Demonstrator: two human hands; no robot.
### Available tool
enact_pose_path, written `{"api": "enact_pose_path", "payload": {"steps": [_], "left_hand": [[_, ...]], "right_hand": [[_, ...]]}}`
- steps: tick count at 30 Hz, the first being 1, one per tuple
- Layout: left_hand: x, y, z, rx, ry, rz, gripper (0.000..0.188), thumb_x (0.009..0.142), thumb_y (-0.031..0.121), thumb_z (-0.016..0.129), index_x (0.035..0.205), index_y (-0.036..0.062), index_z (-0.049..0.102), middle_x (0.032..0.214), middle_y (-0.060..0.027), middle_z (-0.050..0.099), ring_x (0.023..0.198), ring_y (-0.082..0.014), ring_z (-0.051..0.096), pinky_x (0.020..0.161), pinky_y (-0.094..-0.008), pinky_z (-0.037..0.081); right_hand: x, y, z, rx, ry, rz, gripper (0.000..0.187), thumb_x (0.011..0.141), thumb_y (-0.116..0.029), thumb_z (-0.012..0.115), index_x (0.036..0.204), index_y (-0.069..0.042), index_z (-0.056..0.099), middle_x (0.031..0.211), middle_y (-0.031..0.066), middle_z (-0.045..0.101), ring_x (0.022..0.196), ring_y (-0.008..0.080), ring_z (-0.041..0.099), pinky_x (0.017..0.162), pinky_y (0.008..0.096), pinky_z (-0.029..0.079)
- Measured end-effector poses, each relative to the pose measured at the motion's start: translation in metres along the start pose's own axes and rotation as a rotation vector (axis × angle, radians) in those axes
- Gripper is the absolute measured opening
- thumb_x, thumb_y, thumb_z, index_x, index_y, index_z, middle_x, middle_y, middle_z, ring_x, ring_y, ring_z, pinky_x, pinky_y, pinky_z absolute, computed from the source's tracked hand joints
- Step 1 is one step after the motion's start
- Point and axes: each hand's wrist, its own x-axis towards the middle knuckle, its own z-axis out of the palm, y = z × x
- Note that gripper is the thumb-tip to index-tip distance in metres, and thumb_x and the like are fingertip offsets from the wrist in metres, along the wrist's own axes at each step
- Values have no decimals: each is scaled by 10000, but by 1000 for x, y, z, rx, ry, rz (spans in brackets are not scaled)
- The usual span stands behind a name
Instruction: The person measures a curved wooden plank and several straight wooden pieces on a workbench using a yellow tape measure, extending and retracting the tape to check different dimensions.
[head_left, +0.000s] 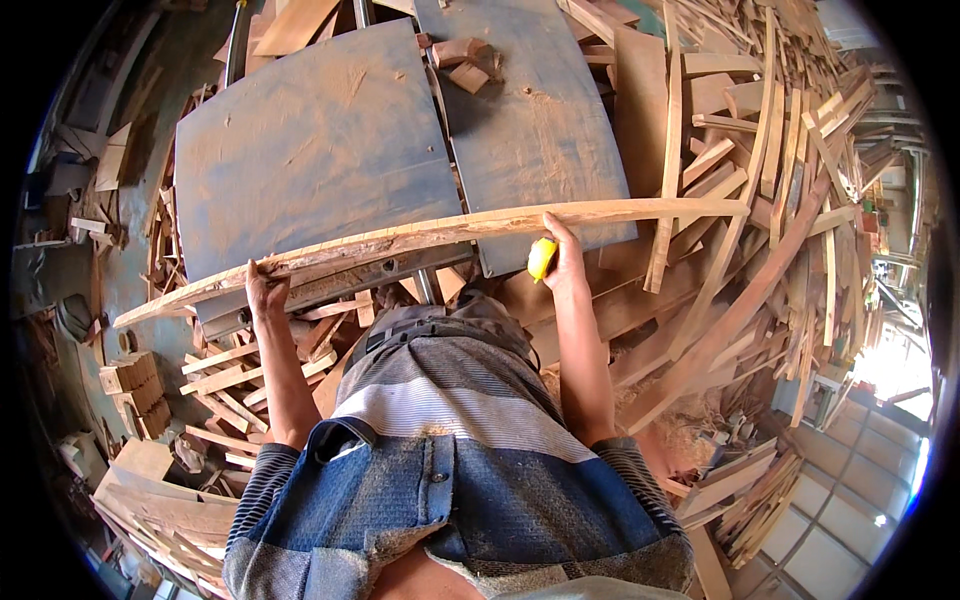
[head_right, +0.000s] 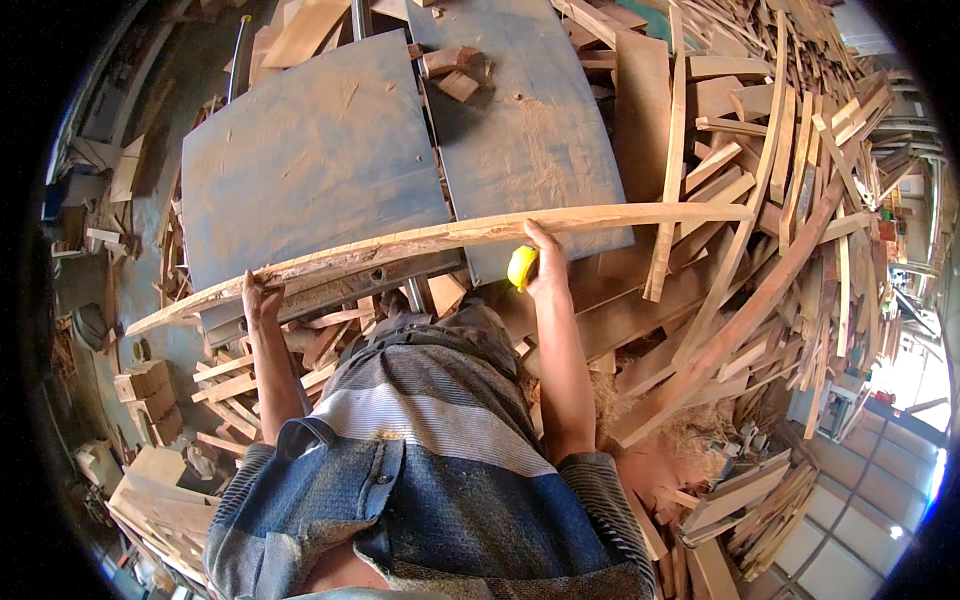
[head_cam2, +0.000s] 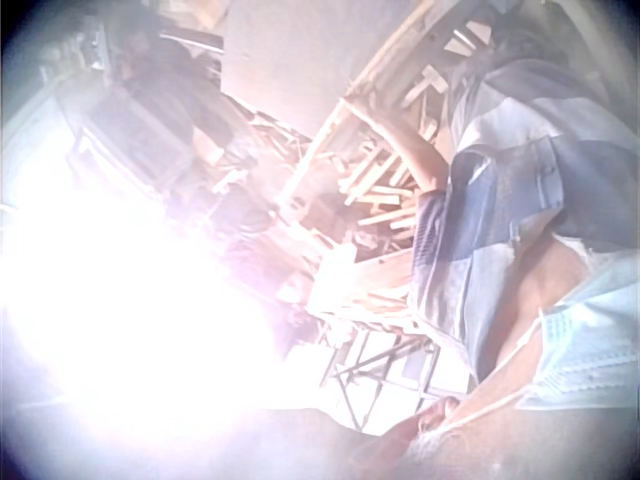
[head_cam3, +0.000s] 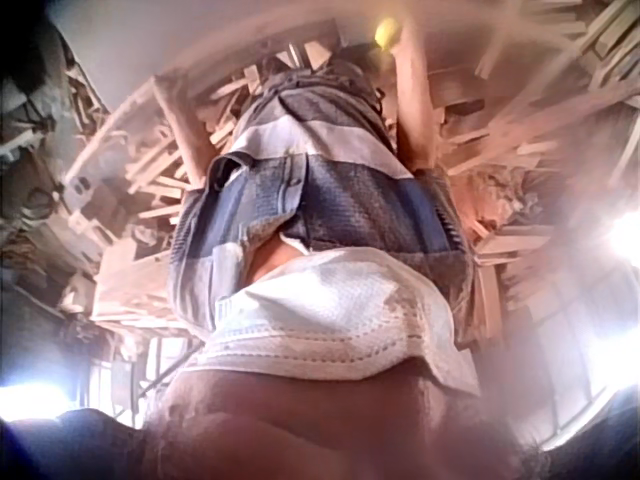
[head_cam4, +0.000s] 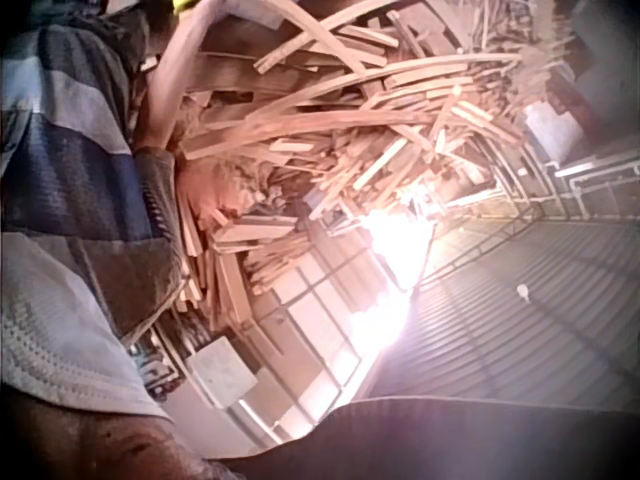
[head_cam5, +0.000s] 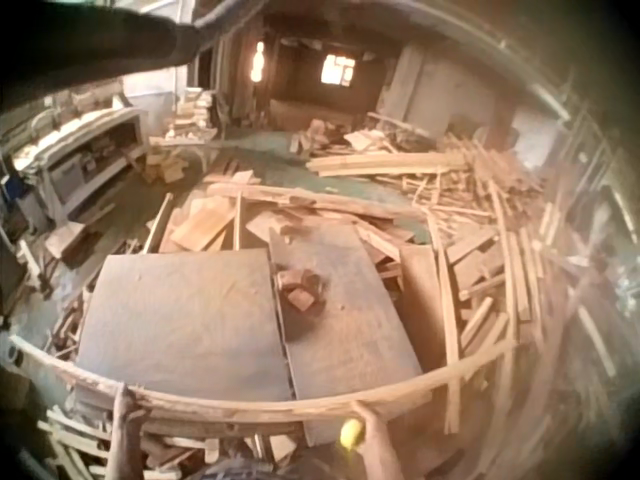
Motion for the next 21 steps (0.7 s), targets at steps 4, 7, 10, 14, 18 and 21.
{"api": "enact_pose_path", "payload": {"steps": [4,7,10,14,18,21], "left_hand": [[4,-6,7,80,156,-8,144,1036,222,600,1040,78,583,917,-105,641,863,-266,641,695,-430,536],[0,-6,16,264,193,17,118,1026,192,609,1028,76,590,928,-108,649,832,-263,629,723,-447,561],[2,3,8,319,184,29,107,1024,179,613,1013,74,597,929,-107,655,834,-263,633,756,-461,580],[13,4,-5,294,138,37,103,1026,170,615,993,72,613,917,-99,659,875,-268,654,787,-481,592],[-9,-14,17,365,152,101,100,1009,171,654,975,78,638,909,-87,661,865,-266,656,800,-488,603],[-14,-10,14,372,177,127,118,1000,167,668,975,54,646,938,-102,669,871,-285,662,803,-484,610]], "right_hand": [[19,10,-1,-108,-14,-6,290,857,-329,826,1025,-129,699,761,15,623,593,142,600,526,292,487],[24,9,4,-124,-47,-2,324,857,-317,830,1044,-85,704,840,44,679,691,144,646,560,283,494],[28,12,20,-122,-52,23,338,851,-323,835,1047,-83,703,862,60,698,740,160,675,575,289,505],[44,17,14,-149,-78,81,358,843,-349,841,1051,-94,700,898,73,716,743,167,687,589,303,521],[55,21,6,-176,-56,98,351,853,-362,831,1053,-105,698,895,82,727,697,165,673,579,309,524],[55,27,13,-159,-70,123,368,858,-319,829,1090,-59,707,862,100,730,709,193,685,618,329,541]]}}
